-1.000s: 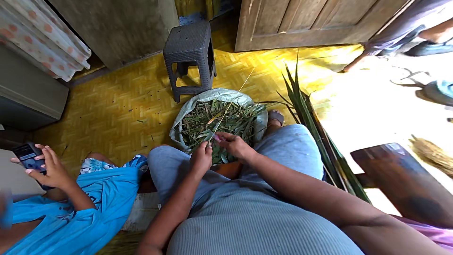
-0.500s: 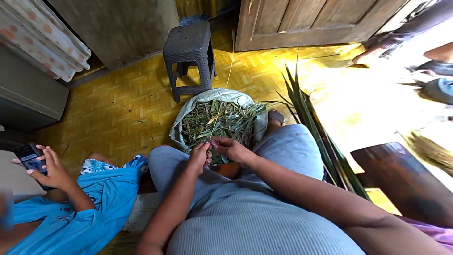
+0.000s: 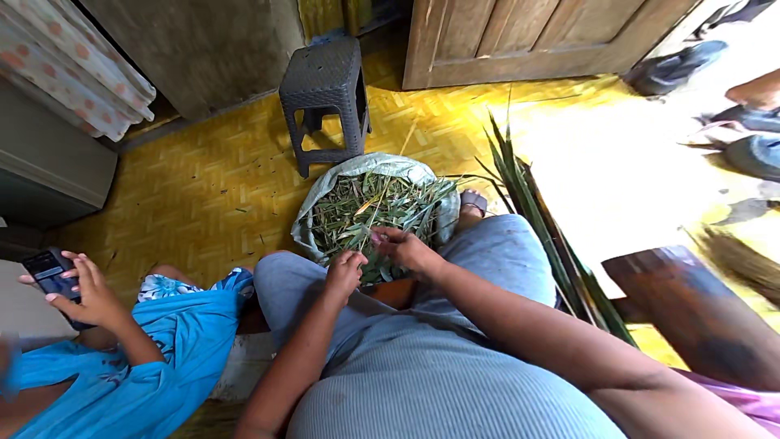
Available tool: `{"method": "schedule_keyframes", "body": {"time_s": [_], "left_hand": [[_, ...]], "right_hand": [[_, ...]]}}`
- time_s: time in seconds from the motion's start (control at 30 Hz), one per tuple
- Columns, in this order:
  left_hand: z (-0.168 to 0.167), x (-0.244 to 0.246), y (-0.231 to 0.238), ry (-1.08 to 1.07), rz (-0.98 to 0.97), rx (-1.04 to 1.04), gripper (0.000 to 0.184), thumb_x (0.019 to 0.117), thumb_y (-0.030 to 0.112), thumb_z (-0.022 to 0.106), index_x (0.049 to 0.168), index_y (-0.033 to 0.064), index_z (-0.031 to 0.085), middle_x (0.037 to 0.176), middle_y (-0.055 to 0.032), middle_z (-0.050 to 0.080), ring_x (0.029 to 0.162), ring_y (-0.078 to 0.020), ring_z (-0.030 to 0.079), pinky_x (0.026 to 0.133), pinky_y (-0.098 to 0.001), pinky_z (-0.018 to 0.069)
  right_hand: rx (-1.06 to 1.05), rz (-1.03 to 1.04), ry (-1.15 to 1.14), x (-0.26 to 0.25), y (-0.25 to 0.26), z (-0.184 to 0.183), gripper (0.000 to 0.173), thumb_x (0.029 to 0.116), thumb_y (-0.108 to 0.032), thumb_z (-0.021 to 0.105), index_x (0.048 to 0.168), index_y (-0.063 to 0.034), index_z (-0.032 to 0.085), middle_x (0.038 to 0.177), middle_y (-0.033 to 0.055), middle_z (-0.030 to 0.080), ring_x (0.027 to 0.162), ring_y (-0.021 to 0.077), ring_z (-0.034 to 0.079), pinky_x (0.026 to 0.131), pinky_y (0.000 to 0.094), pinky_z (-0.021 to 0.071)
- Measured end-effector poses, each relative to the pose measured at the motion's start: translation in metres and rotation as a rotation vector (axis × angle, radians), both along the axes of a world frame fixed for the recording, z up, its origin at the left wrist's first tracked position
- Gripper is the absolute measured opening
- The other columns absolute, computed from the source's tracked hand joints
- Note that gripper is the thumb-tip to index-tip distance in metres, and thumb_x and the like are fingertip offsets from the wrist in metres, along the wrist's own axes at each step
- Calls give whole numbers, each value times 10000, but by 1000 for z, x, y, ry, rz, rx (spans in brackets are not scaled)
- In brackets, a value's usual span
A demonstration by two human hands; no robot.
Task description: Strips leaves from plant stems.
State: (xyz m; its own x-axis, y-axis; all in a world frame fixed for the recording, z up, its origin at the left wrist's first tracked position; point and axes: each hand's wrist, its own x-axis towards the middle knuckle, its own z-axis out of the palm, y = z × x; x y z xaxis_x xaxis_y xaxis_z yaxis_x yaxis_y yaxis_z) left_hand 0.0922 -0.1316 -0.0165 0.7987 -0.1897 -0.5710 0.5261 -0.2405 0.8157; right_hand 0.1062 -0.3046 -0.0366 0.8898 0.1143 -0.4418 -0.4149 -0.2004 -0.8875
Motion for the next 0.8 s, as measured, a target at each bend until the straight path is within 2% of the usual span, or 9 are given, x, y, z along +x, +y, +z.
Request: {"method": "schedule_keyframes", "body": {"time_s": [0.13, 0.23, 0.37, 0.43, 0.5, 0.6, 0.67, 0.77, 0.8], "left_hand": [[1, -7, 7, 4, -32, -15, 282, 1122, 175, 398, 1079, 8, 622, 673, 44, 403, 515, -44, 361, 489, -187, 327], [-2, -12, 14, 4, -34, -47, 268, 1115, 164, 406, 1063, 14, 622, 677, 47, 415, 510, -34, 359, 484, -176, 324], [-2, -15, 19, 3, -24, -73, 269, 1115, 153, 398, 1048, 13, 618, 656, 58, 404, 503, -27, 356, 480, -169, 317], [1, -14, 19, 10, -41, -75, 264, 1115, 151, 399, 1035, 18, 613, 646, 61, 398, 497, -24, 354, 476, -166, 316], [5, -16, 20, 23, -69, -81, 261, 1112, 146, 404, 1013, 27, 614, 636, 63, 399, 491, -22, 353, 470, -163, 314], [6, -20, 27, 23, -77, -120, 271, 1109, 137, 388, 1002, 33, 615, 624, 67, 404, 484, -17, 358, 464, -156, 314], [1, -20, 29, 6, -40, -133, 283, 1112, 139, 372, 1013, 32, 615, 629, 65, 424, 501, -24, 393, 487, -162, 349], [-5, -18, 24, -1, 36, -150, 288, 1128, 165, 363, 1114, 16, 610, 714, 16, 538, 598, -65, 528, 579, -197, 468], [-8, -16, 20, -4, 63, -171, 290, 1130, 170, 363, 1147, 10, 603, 761, -1, 583, 647, -79, 573, 619, -212, 500]], "right_hand": [[69, -116, 45, 14, -14, -7, 356, 1068, -191, 571, 1420, -133, 573, 960, 30, 637, 706, 68, 508, 647, 257, 431], [75, -218, 3, 27, -25, -1, 375, 1088, -176, 517, 1455, -102, 521, 987, 49, 625, 753, 86, 517, 690, 288, 448], [83, -324, -20, 41, -35, 1, 392, 1078, -154, 529, 1467, -107, 509, 1022, 62, 629, 722, 73, 523, 648, 257, 440], [57, -335, -44, 41, -36, 2, 407, 1069, -124, 533, 1475, -109, 510, 1066, 85, 631, 754, 93, 521, 678, 278, 439], [42, -345, -70, 44, -44, 0, 409, 1082, -161, 522, 1487, -118, 493, 1091, 103, 627, 792, 122, 518, 718, 319, 441], [101, -407, -72, 56, -62, -5, 422, 1078, -166, 511, 1496, -127, 473, 972, 34, 598, 702, 68, 513, 630, 250, 438], [137, -431, -61, 54, -67, -1, 417, 1085, -181, 508, 1496, -134, 466, 986, 33, 600, 703, 70, 521, 633, 248, 443], [105, -398, -55, 39, -55, -3, 444, 1088, -237, 518, 1511, -130, 436, 942, 40, 585, 654, 78, 483, 594, 263, 428], [100, -364, -58, 32, -48, -7, 440, 1076, -261, 551, 1478, -113, 450, 950, 49, 586, 670, 88, 485, 611, 278, 434]]}}
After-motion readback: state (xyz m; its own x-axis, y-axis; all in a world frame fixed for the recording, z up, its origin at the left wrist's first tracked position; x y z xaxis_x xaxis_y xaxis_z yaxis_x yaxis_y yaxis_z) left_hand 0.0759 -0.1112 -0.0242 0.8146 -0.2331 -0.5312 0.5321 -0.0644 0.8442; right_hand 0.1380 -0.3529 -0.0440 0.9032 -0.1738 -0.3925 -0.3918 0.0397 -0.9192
